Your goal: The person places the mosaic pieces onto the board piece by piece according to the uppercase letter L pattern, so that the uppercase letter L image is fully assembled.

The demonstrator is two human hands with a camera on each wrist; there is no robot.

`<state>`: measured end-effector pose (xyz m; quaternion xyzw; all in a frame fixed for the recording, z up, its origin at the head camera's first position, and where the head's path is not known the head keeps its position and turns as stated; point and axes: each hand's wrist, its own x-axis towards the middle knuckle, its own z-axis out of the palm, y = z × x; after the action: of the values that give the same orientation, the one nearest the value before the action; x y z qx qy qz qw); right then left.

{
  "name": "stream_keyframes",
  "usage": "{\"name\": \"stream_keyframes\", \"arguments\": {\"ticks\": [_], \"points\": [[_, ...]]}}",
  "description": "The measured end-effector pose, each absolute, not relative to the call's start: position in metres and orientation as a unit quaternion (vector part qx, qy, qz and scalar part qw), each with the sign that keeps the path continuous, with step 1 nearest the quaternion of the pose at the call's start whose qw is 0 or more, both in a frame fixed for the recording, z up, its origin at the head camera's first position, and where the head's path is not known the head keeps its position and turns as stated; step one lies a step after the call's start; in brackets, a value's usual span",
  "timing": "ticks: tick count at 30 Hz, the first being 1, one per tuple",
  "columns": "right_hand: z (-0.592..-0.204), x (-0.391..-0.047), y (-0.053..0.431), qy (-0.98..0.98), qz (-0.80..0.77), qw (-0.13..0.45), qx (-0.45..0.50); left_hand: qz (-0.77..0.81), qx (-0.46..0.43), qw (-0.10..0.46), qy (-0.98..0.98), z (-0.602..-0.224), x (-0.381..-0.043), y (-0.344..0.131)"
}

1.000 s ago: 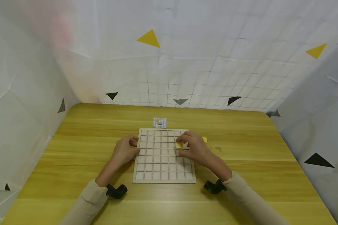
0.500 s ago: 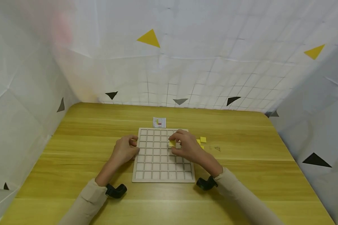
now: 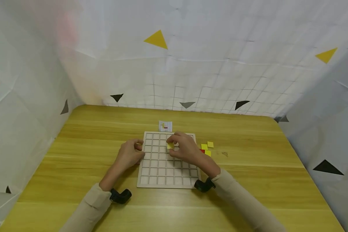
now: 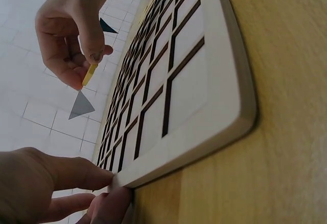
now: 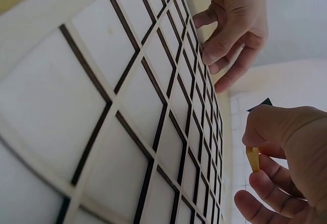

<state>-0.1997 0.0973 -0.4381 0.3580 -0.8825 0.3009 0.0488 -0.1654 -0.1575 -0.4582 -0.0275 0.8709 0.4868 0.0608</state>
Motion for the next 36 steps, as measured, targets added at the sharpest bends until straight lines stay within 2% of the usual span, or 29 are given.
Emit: {"name": "stream_keyframes", "arguments": {"ticks": [36], "points": [[-0.452, -0.238, 0.06, -0.91, 0.237, -0.001, 0.341, 0.498, -0.035, 0.063, 0.864, -0.455, -0.164, -0.157]]}}
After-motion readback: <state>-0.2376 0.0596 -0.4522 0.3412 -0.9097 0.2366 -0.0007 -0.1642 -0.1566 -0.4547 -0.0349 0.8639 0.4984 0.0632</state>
